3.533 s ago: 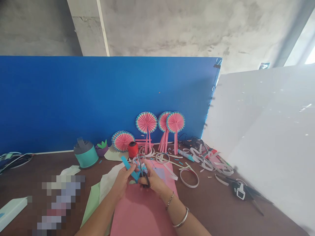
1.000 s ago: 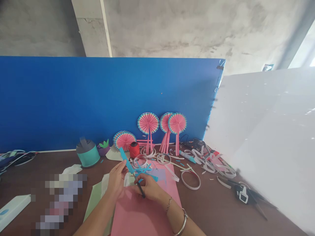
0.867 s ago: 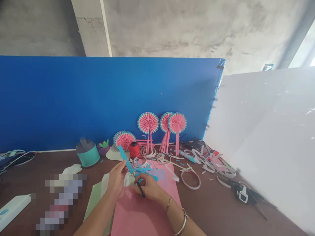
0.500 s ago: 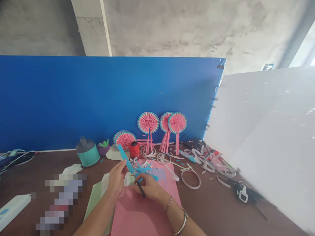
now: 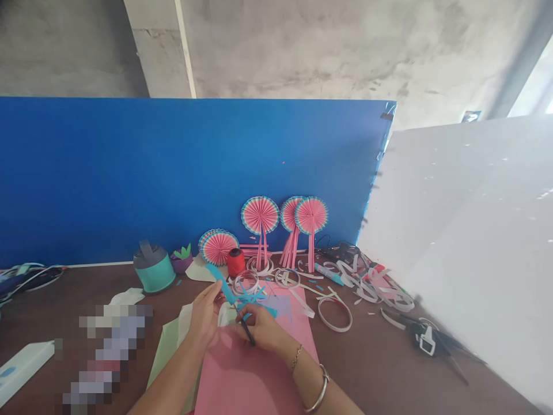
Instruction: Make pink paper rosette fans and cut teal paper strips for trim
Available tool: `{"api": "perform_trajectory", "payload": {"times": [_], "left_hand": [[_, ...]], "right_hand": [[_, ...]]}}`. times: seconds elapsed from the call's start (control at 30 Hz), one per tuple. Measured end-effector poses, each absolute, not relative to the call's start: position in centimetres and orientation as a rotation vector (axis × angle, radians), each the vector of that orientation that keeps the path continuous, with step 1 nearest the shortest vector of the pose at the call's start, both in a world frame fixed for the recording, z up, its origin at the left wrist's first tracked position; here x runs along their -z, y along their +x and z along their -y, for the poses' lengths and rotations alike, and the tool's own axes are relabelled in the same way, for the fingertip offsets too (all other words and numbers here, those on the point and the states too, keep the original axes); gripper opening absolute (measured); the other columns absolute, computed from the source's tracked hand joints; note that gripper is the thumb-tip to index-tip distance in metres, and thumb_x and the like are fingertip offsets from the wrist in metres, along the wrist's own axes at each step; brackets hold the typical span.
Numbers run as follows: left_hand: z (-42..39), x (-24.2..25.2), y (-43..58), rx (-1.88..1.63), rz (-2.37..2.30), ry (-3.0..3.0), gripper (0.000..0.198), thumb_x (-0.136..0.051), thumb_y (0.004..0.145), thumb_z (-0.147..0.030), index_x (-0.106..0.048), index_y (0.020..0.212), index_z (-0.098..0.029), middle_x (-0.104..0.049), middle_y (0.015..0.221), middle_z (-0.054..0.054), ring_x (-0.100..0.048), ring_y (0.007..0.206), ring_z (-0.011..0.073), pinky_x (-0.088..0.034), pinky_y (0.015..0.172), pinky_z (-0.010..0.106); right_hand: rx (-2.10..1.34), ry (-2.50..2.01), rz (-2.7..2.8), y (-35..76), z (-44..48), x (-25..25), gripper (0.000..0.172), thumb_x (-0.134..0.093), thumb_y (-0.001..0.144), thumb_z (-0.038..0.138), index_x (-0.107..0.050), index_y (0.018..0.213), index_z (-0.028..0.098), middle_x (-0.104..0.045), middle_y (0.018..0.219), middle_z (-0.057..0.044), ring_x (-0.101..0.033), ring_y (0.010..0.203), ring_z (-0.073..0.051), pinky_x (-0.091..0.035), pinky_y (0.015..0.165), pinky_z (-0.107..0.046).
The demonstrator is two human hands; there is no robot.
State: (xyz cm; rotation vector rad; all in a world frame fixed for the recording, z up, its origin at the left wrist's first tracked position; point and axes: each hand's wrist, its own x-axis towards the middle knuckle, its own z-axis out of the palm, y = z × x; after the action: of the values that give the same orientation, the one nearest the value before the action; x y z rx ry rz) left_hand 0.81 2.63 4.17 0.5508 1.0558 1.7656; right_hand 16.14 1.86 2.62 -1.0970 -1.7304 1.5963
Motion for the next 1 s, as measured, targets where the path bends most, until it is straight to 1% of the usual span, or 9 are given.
{"api": "perform_trajectory", "payload": {"times": [0.17,0.37,0.47,0.7,1.0], "left_hand": [[-2.47,-4.46,0.90,-1.768,-1.055,0.559,0.033,-0.085,0.046,-0.038,-0.064,0.056,-0.015,-0.053,0.055,-0.003,-0.049,0.056,0.0100,-0.043,0.054,0.022],[-2.42,-4.38,0.86,-1.766,-1.047,0.561,0.033,-0.085,0.047,-0.038,-0.065,0.058,-0.014,-0.054,0.056,-0.003,-0.049,0.056,0.0099,-0.043,0.054,0.022],[-2.51,-4.26,0.82,-1.769,-1.047,0.555,0.034,-0.085,0.046,-0.039,-0.065,0.058,-0.014,-0.054,0.055,-0.003,-0.049,0.056,0.0100,-0.043,0.054,0.023],[-2.54,-4.31,0.83,-1.772,-1.036,0.549,0.035,-0.086,0.045,-0.039,-0.066,0.058,-0.014,-0.055,0.056,-0.002,-0.049,0.056,0.0097,-0.042,0.053,0.022],[-2.36,-4.53,0.90,-1.768,-1.048,0.557,0.036,-0.086,0.045,-0.040,-0.066,0.059,-0.014,-0.055,0.056,-0.003,-0.049,0.057,0.0099,-0.042,0.054,0.022]], "right_hand": [[-1.585,-1.098,1.729,16.16,-1.82,-2.59,0.035,-0.076,0.065,0.040,-0.054,0.082,0.018,-0.048,0.046,0.009,-0.043,0.040,-0.008,-0.030,0.040,-0.019],[-1.564,-1.098,1.746,16.21,-1.90,-2.31,0.028,-0.073,0.069,0.035,-0.055,0.083,0.019,-0.049,0.047,0.009,-0.044,0.042,-0.008,-0.030,0.041,-0.018],[-1.582,-1.092,1.743,16.20,-1.85,-2.37,0.033,-0.075,0.067,0.039,-0.055,0.083,0.019,-0.049,0.047,0.009,-0.045,0.042,-0.008,-0.031,0.041,-0.018],[-1.593,-1.090,1.739,16.17,-1.77,-2.77,0.042,-0.077,0.064,0.048,-0.054,0.083,0.018,-0.048,0.047,0.009,-0.043,0.042,-0.008,-0.030,0.041,-0.019],[-1.595,-1.087,1.735,16.21,-1.74,-2.57,0.039,-0.076,0.065,0.045,-0.054,0.083,0.019,-0.049,0.048,0.009,-0.043,0.041,-0.007,-0.028,0.040,-0.018]]}}
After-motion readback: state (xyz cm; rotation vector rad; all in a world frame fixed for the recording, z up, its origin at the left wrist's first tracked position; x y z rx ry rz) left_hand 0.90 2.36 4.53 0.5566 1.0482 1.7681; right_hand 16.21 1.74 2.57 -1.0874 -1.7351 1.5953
